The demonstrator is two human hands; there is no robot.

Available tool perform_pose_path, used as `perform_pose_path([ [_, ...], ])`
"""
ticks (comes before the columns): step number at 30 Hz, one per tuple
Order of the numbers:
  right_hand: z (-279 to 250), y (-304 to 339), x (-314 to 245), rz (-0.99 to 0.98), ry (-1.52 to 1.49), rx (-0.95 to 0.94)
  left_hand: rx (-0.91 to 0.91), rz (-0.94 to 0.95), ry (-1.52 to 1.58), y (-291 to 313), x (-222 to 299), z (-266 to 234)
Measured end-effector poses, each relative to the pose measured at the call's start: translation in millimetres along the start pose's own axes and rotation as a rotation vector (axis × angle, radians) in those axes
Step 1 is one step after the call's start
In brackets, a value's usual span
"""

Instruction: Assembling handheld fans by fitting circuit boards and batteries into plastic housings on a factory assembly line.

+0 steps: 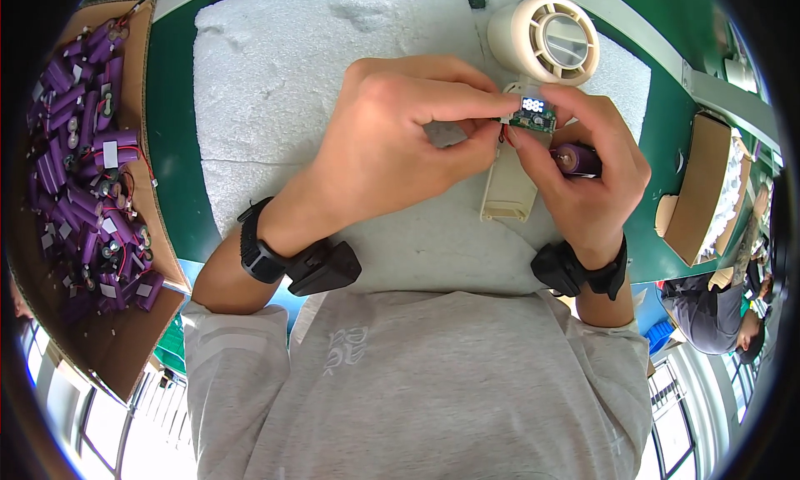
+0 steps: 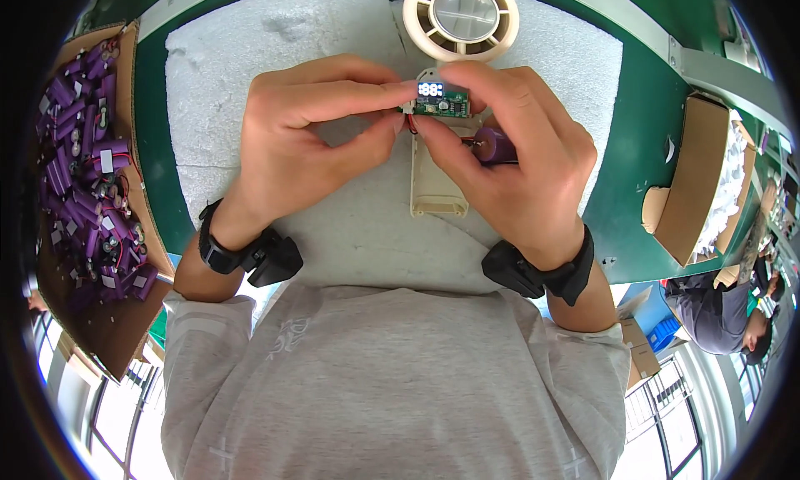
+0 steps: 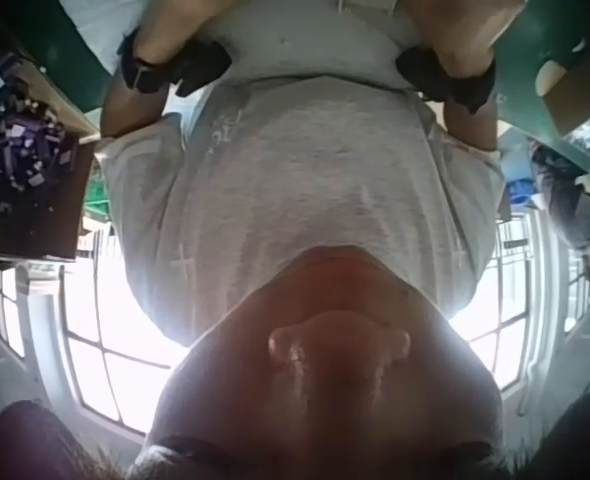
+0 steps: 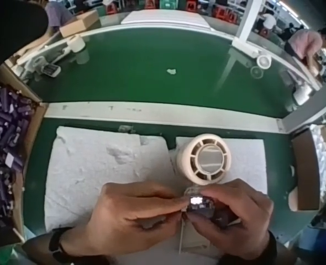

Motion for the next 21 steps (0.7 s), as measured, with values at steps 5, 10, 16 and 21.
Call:
perform_pose_path([
  [5,-0.3,-1.3,-1.5,-0.08,0.042,-0.011,0.002,0.017,-0.017,0.3,1.4,-0.4],
  [10,1.4,-0.1,-2.5,-0.055,0.044,-0.012,-0.013,0.036,-0.054,-0.3,1.3,-1.7],
  [16,2.4,-0.1,-1.8,-0.057,0.02,-0.001,-0.027,0.001,0.023,0.3,0.4,0.8],
  [21,2.7,3.1,-3.9,0.051,-0.034,0.022,0.032,-0.02,-0.014,-0.4,5.9,11.5],
])
Point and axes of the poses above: each hand's wrist, its own y-axis away from the middle knuckle, its own z-axis out of the palm, x = y × z, the point moved 1 cm from there along -y, towards the middle knuckle, and after that the axes turned 9 degrees about z, right-handed, at the moved point
